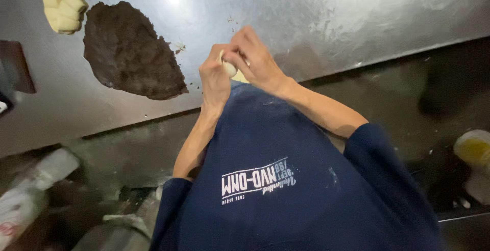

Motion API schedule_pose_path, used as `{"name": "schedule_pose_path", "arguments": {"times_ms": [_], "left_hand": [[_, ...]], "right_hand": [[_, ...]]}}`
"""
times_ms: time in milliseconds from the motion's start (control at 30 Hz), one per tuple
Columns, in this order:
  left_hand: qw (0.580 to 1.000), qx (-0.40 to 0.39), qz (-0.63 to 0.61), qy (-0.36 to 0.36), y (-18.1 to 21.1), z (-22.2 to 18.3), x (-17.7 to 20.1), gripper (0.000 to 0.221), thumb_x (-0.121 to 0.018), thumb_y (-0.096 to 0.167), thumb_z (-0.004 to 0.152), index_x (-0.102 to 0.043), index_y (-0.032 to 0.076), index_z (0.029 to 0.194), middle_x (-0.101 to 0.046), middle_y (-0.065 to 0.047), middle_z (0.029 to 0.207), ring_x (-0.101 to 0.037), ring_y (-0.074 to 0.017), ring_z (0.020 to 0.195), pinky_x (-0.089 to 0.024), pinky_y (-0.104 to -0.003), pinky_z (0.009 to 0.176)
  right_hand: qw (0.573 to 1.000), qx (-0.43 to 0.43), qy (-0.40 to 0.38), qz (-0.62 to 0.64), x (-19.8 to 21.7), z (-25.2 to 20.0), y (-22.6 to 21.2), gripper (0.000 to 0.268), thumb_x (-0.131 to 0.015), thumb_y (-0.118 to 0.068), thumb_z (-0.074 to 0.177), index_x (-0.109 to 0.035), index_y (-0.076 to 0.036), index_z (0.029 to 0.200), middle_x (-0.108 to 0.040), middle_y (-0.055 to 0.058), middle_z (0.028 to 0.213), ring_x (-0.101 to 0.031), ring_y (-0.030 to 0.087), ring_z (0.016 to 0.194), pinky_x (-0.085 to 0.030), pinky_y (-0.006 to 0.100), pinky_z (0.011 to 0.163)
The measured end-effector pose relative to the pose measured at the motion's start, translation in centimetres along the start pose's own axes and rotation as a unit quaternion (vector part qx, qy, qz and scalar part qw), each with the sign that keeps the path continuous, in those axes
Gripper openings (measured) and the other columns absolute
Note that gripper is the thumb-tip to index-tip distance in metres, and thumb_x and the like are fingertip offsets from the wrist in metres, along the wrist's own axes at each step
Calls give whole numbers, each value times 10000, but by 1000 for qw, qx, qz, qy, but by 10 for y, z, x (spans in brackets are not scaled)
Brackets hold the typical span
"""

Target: The person prepares individual pieces of dough by hand, pulling a small portion from a larger mass, flattening it against a metal table, folding it over, and placing the shaped piece into a group with others.

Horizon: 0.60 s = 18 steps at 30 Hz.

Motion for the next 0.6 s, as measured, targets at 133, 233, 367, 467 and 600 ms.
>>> {"name": "schedule_pose_path", "arguments": {"times_ms": [133,233,367,467,600], "left_hand": [[985,-38,166,3,13,23,-8,558,-358,455,1126,-724,68,960,-662,-41,863,-595,-228,871,-476,-400,882],[952,-191,239,7,24,28,-23,548,-311,395,1128,-712,92,910,-724,-49,1085,-625,-308,1140,-338,-478,1107],[970,-198,130,-54,14,28,-48,417,-367,373,1157,-614,49,1246,-732,-83,1232,-645,-258,1287,-218,-526,1268],[979,-169,101,-56,3,20,-46,599,-433,448,1179,-255,-15,1515,-644,-199,1399,-535,-355,1378,-218,-488,1262],[992,-11,-44,-119,-50,7,-37,431,-365,334,1182,-467,85,1518,-772,-64,1182,-703,-245,1212,-373,-525,1237]], "right_hand": [[970,-115,28,211,19,9,34,416,-756,-257,1021,-491,-57,1272,-506,46,1135,-500,114,904,-491,264,807],[915,-159,-16,370,13,-1,47,480,-696,-381,1002,-510,-73,1319,-571,42,1144,-563,97,1006,-526,246,882],[844,-314,-24,435,-4,-47,85,383,-541,-370,1094,-680,-54,1259,-629,57,935,-598,130,774,-514,268,638],[903,-314,54,288,23,-74,117,331,-551,-319,1095,-698,-39,1191,-718,75,1097,-692,142,918,-621,302,791],[868,-453,149,138,68,-120,183,248,-566,-271,1076,-741,-102,1125,-722,82,1067,-688,171,967,-631,338,866]]}}
Point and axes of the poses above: each hand's wrist, its own z-axis towards the middle knuckle, its own x-axis out of the back of the hand, y = z × x, the point moved 6 cm from there along z, towards the middle knuckle
